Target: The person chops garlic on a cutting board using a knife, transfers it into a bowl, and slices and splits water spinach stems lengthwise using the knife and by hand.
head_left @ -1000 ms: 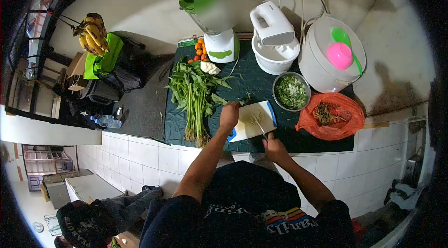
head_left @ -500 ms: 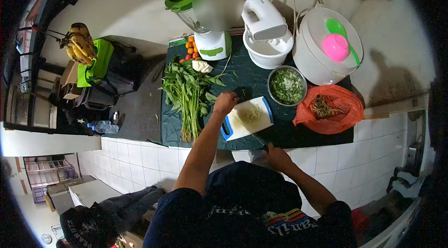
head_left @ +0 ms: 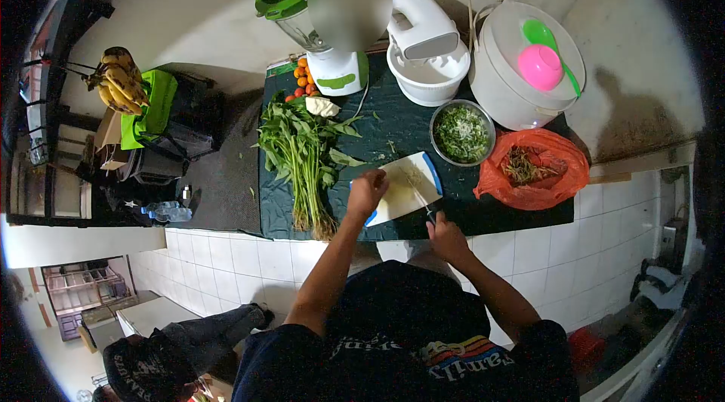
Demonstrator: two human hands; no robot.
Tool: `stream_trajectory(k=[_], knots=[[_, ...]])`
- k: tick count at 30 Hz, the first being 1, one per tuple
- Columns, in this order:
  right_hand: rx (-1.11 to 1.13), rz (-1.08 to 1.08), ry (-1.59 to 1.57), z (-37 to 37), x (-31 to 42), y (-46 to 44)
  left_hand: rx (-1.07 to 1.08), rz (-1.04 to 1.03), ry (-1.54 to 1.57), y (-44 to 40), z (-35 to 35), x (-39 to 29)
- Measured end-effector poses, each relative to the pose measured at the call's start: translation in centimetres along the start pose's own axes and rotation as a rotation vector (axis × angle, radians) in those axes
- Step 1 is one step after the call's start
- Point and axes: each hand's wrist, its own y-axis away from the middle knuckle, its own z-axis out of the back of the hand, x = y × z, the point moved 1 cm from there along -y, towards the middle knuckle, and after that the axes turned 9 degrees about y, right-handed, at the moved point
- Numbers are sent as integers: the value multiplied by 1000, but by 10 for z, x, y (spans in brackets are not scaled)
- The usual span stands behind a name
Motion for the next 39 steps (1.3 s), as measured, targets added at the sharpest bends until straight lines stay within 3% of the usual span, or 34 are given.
stream_trajectory(k=[6, 13, 15, 21, 24, 39], knots=[[-49, 36, 39, -5, 7, 1, 17, -139, -106, 19, -23, 16], [-133, 155, 103, -16, 9, -1, -59, -111, -162, 22, -15, 15], [-177, 184, 194, -15, 10, 2, -108, -47, -19, 24, -8, 10], [-114, 30, -34, -8, 7, 2, 20, -180, -30, 10, -24, -14], [-8, -37, 4, 1, 12, 6, 154, -149, -245, 7, -37, 2], [28, 3, -14, 2, 27, 0, 77, -74, -196, 16, -34, 7]])
